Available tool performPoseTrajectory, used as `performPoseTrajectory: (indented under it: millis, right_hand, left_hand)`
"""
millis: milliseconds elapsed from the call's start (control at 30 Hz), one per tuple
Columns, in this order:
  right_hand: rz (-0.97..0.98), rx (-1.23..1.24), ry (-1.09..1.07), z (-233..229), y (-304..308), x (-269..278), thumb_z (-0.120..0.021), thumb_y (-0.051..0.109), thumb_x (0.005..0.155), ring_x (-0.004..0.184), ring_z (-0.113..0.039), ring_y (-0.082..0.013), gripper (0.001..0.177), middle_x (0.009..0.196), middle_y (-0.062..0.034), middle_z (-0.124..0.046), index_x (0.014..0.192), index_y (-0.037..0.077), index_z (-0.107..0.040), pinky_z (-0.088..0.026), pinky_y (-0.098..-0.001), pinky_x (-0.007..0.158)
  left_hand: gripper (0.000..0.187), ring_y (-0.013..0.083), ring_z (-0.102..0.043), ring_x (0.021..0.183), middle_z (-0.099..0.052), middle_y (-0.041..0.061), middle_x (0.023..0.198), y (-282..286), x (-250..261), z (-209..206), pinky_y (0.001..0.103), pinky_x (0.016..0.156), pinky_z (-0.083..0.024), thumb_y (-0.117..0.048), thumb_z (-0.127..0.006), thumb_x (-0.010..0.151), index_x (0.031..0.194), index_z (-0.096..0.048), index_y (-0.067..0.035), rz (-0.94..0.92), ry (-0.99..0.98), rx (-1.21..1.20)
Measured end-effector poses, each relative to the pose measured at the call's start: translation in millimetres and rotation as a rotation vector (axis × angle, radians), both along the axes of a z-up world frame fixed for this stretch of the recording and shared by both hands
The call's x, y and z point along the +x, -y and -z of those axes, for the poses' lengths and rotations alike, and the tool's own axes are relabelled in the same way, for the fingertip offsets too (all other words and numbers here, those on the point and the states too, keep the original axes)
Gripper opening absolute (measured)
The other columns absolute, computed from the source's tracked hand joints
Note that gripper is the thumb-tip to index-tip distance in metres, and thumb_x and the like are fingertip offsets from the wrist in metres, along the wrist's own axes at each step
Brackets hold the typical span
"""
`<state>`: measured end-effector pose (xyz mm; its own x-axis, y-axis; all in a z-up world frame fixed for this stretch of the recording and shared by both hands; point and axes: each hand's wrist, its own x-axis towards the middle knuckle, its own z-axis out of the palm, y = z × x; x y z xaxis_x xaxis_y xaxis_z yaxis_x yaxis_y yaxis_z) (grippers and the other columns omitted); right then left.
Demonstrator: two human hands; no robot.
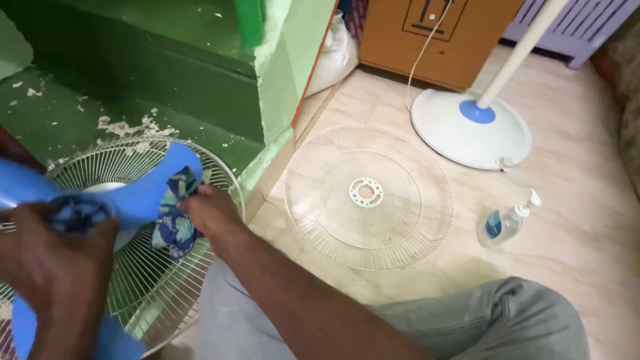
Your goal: The person cleans blue fan blades by hand using a cloth. They apply a liquid cleaner from a bottle to the cloth and wipe the surface of each blade and the central hub while sitting on the floor.
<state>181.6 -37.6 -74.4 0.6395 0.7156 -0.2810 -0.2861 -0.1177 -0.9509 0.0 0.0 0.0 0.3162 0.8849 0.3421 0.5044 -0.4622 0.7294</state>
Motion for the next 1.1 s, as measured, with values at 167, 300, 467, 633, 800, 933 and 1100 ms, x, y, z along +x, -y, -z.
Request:
performPoseTrajectory:
  millis: [167, 300, 467, 633, 800, 933, 1100]
  right_hand:
    - [0.186, 0.166, -0.347, -45, 40, 24, -0.069, 0.01, 0.084, 0.095, -0.067, -0.021, 0.061, 0.112, -0.0093, -0.069, 0.144, 0.008, -0.055, -0.053, -0.039, 0.079]
    - [0.308, 0.448, -0.333, -72, 98, 66, -0.066, 0.009, 0.086, 0.094, -0.068, -0.0173, 0.049, 0.107, -0.0073, -0.071, 0.134, 0.004, -0.059, -0.055, -0.0337, 0.079]
    - [0.467, 0.408, -0.133, -105, 184, 99, -0.067, 0.012, 0.088, 0.087, -0.064, -0.0172, 0.025, 0.098, -0.0075, -0.068, 0.111, 0.001, -0.066, -0.051, -0.0324, 0.076]
    - [0.599, 0.363, -0.06, -121, 244, 125, -0.065, 0.015, 0.094, 0.08, -0.057, -0.0165, 0.014, 0.088, -0.0063, -0.062, 0.097, 0.002, -0.063, -0.048, -0.0331, 0.07]
    - [0.635, 0.564, -0.275, -90, 279, 141, -0.059, 0.022, 0.097, 0.077, -0.061, -0.0152, 0.017, 0.088, -0.0024, -0.063, 0.103, 0.009, -0.067, -0.05, -0.0323, 0.069]
    - [0.728, 0.331, -0.21, -54, 303, 147, -0.06, 0.017, 0.091, 0.079, -0.065, -0.016, 0.021, 0.091, -0.0054, -0.07, 0.104, 0.006, -0.072, -0.053, -0.0297, 0.072]
    - [0.99, 0.176, -0.236, -11, 331, 160, -0.067, 0.024, 0.09, 0.075, -0.066, -0.0157, 0.029, 0.089, -0.0064, -0.072, 0.104, 0.0, -0.074, -0.053, -0.032, 0.068]
  left_hand:
    - [0.04, 0.0439, -0.057, 0.117, -0.048, 0.029, 0.131, 45, 72, -62, 0.051, 0.095, -0.053, 0.01, -0.08, 0.079, 0.115, -0.062, 0.008, 0.058, -0.048, 0.514]
    - [0.043, 0.0434, -0.06, 0.109, -0.053, 0.024, 0.121, 108, 139, -85, 0.051, 0.088, -0.051, 0.018, -0.072, 0.077, 0.116, -0.066, 0.001, 0.284, -0.055, 0.63]
    - [0.045, 0.0444, -0.06, 0.107, -0.051, 0.024, 0.119, 162, 203, -105, 0.053, 0.087, -0.049, 0.016, -0.068, 0.078, 0.12, -0.065, 0.002, 0.471, 0.048, 0.683]
    - [0.049, 0.0431, -0.061, 0.101, -0.053, 0.025, 0.115, 211, 264, -99, 0.051, 0.084, -0.05, 0.018, -0.06, 0.073, 0.118, -0.065, 0.001, 0.645, 0.233, 0.448]
    - [0.053, 0.0139, -0.068, 0.073, -0.065, 0.01, 0.104, 225, 305, -58, 0.032, 0.06, -0.057, -0.011, -0.078, 0.08, 0.128, -0.055, -0.007, 0.9, 0.34, -0.417]
    - [0.062, 0.0168, -0.059, 0.058, -0.067, 0.011, 0.094, 224, 314, -11, 0.031, 0.051, -0.049, -0.019, -0.084, 0.078, 0.133, -0.054, -0.013, 0.87, 0.164, -0.803]
    - [0.052, 0.0197, -0.069, 0.066, -0.073, 0.008, 0.08, 212, 312, 48, 0.038, 0.051, -0.052, -0.031, -0.078, 0.082, 0.126, -0.067, -0.006, 0.994, -0.157, -0.674]
